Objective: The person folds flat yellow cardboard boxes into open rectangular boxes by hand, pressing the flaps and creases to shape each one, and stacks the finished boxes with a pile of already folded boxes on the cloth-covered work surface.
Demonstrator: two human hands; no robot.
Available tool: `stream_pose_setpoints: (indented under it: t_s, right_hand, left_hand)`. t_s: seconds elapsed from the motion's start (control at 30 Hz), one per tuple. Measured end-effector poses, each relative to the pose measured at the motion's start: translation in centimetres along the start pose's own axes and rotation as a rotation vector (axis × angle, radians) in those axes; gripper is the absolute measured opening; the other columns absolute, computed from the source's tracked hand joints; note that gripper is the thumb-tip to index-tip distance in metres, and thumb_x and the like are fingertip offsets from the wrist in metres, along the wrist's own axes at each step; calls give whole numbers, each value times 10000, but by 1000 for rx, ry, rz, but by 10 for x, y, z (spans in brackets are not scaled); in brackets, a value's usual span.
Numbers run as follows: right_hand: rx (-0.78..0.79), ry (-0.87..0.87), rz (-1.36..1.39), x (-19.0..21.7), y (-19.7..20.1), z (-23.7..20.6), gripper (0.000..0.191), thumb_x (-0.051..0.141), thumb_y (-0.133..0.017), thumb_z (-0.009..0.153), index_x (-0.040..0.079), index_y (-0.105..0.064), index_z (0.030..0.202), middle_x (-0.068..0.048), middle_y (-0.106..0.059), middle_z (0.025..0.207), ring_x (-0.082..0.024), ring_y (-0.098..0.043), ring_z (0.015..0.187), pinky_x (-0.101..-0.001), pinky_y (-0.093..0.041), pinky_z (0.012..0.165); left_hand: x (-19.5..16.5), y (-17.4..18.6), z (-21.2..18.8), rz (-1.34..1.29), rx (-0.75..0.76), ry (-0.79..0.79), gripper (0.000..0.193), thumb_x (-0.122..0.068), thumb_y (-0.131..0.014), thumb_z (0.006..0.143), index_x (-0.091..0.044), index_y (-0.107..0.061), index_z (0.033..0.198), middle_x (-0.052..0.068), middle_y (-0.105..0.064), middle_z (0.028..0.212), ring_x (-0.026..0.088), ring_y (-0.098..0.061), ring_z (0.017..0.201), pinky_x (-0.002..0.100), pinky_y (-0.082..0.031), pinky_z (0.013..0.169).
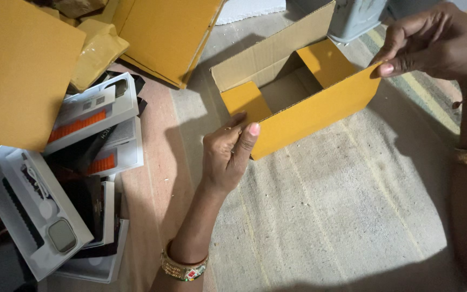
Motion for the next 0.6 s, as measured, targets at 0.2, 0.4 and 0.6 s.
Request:
stream_pose_setpoints:
  t_s: [0.2, 0.4, 0.6]
  right_hand:
    - [9, 38, 56, -5, 1, -1, 73, -41, -675, 913, -24, -738, 946, -164, -760, 894, -234, -764, 947, -344, -645, 851]
    - [68, -60, 147, -16, 3, 2, 148, 22, -607, 984, -42, -736, 1018, -172, -757, 892, -243, -751, 889, -366, -620, 796]
    - [-14, -41, 182, -13, -2, 1, 257, 111, -501, 1113, -19, -717, 1062, -160, -741, 936, -255, -743, 896, -400, -625, 836]
  left_hand:
    - [-3, 0, -1, -44, 3, -79, 423, -333, -502, 1130, 2, -739, 1030, 98, -753, 838, 167, -751, 820, 364, -582, 1041]
    - [-8, 2, 1, -44, 9, -66, 420, -322, -516, 1127, -3, -730, 955, 75, -711, 760, 132, -698, 745, 361, -587, 1018]
    - [-2, 3, -2, -48, 3, -43, 420, -306, -536, 1129, -25, -709, 869, 42, -646, 684, 88, -611, 665, 307, -591, 862]
Point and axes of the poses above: each hand's wrist, its own z-axis towards the middle knuckle, its own y-axis out of the back of the hand, x = y × z, the point moved 4 cm from there along z, towards the middle knuckle
